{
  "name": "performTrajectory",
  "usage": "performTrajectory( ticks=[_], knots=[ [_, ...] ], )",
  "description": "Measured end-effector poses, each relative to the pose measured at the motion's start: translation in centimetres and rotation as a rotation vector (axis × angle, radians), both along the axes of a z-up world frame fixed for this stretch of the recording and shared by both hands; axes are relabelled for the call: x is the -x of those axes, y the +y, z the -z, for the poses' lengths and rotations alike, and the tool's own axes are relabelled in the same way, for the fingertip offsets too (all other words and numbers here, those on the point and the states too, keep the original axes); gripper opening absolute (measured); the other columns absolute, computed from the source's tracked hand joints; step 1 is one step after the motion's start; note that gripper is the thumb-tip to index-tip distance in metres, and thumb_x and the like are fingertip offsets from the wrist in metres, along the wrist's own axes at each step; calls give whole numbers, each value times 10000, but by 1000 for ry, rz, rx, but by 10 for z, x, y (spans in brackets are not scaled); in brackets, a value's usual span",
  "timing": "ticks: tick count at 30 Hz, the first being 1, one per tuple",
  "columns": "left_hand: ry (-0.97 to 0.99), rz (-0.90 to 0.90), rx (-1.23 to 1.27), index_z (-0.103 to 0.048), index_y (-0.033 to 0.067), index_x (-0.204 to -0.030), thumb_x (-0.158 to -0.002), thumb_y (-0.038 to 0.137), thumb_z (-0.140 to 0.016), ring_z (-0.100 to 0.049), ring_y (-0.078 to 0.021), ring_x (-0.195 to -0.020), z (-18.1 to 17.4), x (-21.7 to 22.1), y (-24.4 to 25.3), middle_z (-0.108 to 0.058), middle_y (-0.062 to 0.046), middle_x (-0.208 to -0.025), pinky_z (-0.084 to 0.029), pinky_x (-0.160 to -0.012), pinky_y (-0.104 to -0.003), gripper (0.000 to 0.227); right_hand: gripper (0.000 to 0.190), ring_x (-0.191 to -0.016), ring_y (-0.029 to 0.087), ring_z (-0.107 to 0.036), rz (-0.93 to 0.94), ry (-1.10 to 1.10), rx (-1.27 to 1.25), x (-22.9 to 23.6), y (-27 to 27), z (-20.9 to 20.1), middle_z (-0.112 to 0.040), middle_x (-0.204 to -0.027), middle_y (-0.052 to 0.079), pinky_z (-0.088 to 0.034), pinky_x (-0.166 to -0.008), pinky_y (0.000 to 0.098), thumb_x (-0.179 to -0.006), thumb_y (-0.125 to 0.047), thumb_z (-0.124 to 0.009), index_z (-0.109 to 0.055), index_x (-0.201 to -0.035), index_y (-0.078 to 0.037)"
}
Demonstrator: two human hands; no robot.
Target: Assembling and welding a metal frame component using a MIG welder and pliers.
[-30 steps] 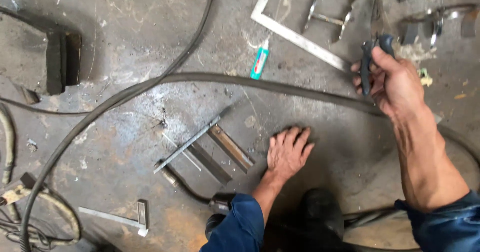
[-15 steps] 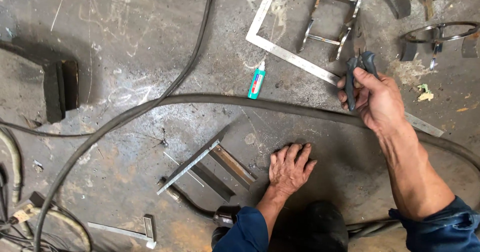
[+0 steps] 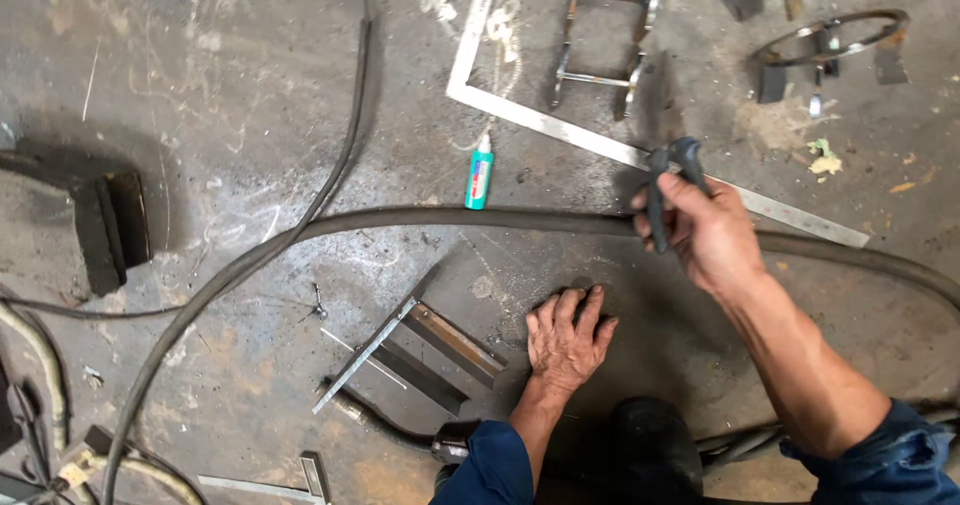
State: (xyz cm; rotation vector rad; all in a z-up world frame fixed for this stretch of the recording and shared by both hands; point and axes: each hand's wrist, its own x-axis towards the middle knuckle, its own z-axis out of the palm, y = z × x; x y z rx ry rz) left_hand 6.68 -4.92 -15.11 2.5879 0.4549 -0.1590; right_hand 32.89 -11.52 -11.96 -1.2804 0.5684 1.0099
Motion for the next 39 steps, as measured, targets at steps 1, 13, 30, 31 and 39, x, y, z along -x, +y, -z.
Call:
performTrajectory(
  ticks=[1, 13, 30, 31, 39],
  knots=[
    [4, -4, -5, -672, 195, -1346, -981, 477, -685, -482, -254, -1207, 0, 0, 0, -509, -34, -1319, -404, -949, -452, 461, 204, -683, 221, -669, 9, 30, -5, 6, -2, 6, -713, -924, 128, -519, -522, 345, -1034, -192, -587, -624, -1098, -2],
    [-32, -10, -35, -677, 188, -1325, -987, 455, -682, -490, -269, -1199, -6, -6, 3, -511, -40, -1326, -414, -947, -467, 431, 180, -681, 225, -652, 8, 74, -73, 13, 12, 7, -712, -904, 131, -511, -526, 358, -1015, -170, -596, -622, -1090, -9],
    [-33, -18, -35, -663, 216, -1360, -983, 470, -703, -485, -235, -1201, -12, -9, 5, -515, -9, -1323, -411, -935, -428, 456, 193, -720, 236, -658, 66, 111, -61, 32, 25, -9, -706, -922, 134, -537, -583, 369, -1029, -212, -565, -614, -1078, -32],
    [-40, -17, -44, -663, 213, -1358, -980, 465, -707, -489, -235, -1197, -13, -10, 6, -516, -10, -1324, -413, -933, -428, 456, 199, -722, 236, -660, 72, 123, -51, 35, 25, -9, -708, -921, 134, -541, -585, 373, -1027, -215, -562, -621, -1073, -31],
    [-47, 3, -69, -665, 200, -1346, -963, 454, -712, -493, -245, -1174, -12, -11, 6, -512, -27, -1322, -415, -919, -436, 462, 202, -729, 231, -659, 125, 130, -97, 46, 29, -8, -705, -923, 129, -541, -591, 368, -1035, -219, -568, -612, -1064, -24]
  ],
)
